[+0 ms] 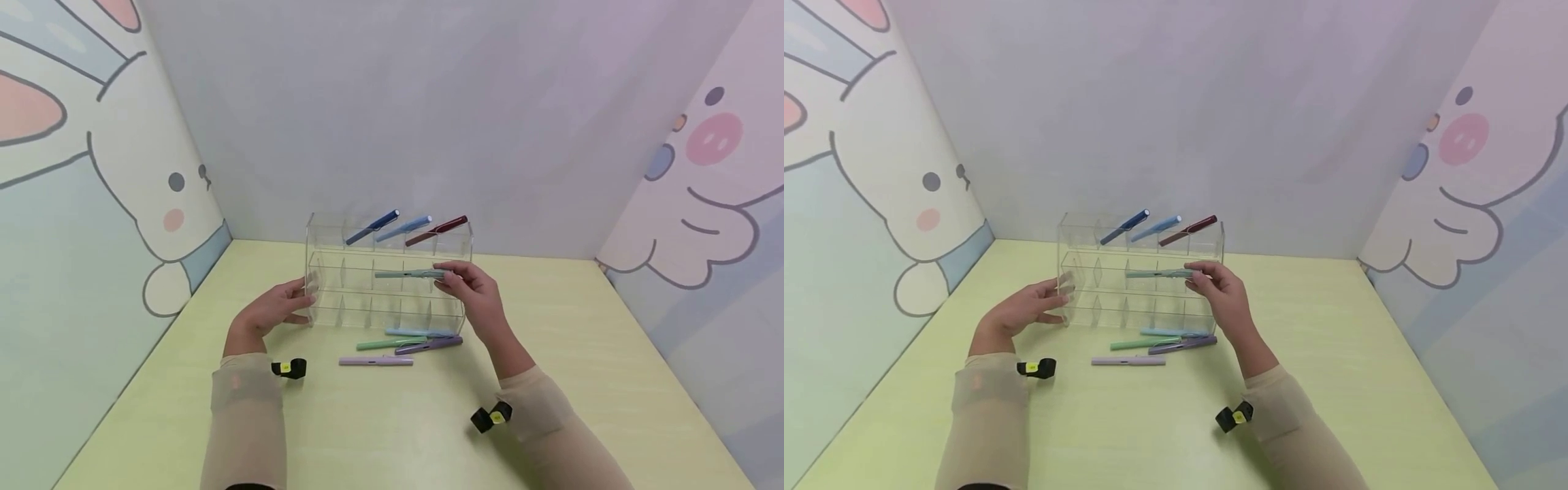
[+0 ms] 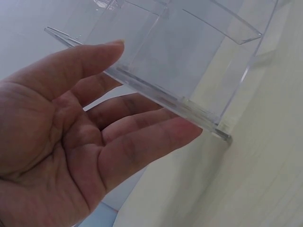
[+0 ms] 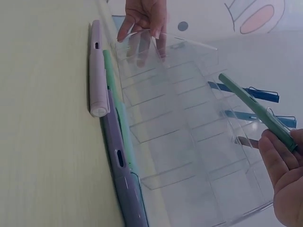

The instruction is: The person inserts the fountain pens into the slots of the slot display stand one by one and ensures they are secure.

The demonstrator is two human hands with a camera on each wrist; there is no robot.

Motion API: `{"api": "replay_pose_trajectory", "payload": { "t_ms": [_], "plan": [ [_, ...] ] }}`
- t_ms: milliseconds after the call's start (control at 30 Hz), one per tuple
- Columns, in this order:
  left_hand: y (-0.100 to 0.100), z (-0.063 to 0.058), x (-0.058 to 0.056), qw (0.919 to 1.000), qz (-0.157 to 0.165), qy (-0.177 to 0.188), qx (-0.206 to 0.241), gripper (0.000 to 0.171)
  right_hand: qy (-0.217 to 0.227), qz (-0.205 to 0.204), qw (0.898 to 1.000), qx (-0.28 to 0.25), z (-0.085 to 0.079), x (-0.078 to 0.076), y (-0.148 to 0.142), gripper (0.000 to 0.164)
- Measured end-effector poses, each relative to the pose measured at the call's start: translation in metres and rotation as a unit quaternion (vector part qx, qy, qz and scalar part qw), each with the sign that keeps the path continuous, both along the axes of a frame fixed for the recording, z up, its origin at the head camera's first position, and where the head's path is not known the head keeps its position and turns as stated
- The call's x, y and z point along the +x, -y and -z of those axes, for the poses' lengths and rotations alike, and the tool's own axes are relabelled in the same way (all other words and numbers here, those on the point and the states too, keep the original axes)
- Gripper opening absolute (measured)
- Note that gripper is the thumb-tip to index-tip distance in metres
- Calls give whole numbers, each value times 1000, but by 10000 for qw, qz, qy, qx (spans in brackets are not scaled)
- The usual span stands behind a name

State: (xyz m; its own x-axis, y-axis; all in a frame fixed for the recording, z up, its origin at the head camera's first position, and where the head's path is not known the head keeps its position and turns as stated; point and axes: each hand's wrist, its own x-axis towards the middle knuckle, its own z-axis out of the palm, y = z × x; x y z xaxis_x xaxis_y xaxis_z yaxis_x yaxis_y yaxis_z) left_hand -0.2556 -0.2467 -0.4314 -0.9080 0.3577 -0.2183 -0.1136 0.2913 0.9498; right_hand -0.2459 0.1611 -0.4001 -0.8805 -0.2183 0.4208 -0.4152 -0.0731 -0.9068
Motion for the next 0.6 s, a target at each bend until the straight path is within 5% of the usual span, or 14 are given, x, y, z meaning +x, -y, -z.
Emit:
{"api": "replay_pose_trajectory", "payload": {
  "t_ms": [167,600],
  "plan": [
    [1,-2,0,9999,-47,76,63,78,-150,172,9996,137,-9,-12,15,31],
    [2,1,0,9998,93,-80,157,70,-439,540,9807,1825,-17,-25,38,26]
  ]
}}
